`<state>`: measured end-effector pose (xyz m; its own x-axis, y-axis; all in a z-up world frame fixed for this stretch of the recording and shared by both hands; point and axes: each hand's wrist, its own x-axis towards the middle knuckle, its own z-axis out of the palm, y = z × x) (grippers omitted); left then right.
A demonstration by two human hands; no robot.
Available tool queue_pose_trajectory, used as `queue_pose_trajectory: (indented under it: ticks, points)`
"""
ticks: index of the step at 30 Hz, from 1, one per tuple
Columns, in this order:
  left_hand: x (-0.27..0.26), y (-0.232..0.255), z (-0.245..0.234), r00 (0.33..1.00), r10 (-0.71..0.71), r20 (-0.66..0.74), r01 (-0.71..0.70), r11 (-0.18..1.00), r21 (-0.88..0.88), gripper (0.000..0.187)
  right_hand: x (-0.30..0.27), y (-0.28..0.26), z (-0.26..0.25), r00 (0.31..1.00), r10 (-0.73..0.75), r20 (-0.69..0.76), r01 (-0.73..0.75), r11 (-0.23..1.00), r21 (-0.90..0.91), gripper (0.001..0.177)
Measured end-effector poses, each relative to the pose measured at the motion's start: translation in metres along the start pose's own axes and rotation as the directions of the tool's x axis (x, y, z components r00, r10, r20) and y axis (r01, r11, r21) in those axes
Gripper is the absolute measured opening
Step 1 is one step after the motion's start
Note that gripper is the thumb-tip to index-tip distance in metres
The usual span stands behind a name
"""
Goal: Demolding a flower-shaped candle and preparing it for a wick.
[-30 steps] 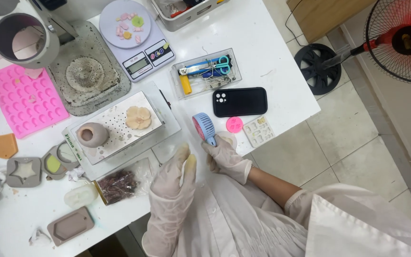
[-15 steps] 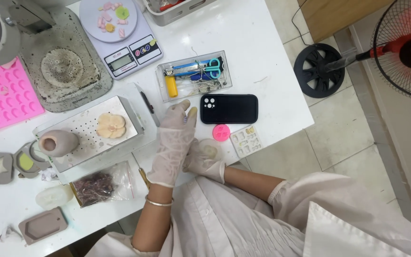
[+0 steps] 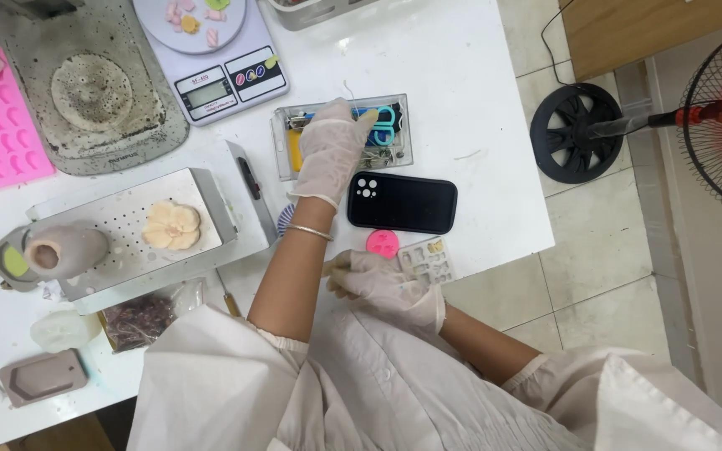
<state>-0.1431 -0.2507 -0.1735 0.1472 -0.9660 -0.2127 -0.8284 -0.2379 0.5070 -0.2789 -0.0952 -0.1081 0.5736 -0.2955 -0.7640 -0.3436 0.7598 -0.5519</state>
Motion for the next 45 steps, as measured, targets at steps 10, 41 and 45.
queue_pose_trajectory:
  ticks: [10, 41, 45]
  points:
    - [-0.016, -0.016, -0.026, 0.976, -0.215, -0.012, 0.210, 0.964, -0.161, 0.031, -0.016, -0.067, -0.087, 0.906, -0.180, -0.383, 0.170, 0.984, -0.060, 0.030]
    - [-0.114, -0.006, -0.039, 0.966, -0.110, -0.236, 0.076, 0.986, -0.151, 0.020, 0.108, -0.103, -0.143, 0.864, -0.453, 0.218, 0.057, -0.342, -0.938, 0.014]
    - [-0.118, 0.003, -0.054, 0.968, -0.152, -0.202, 0.095, 0.959, -0.265, 0.020, 0.103, -0.117, -0.141, 0.903, -0.397, 0.165, 0.066, -0.251, -0.966, 0.018]
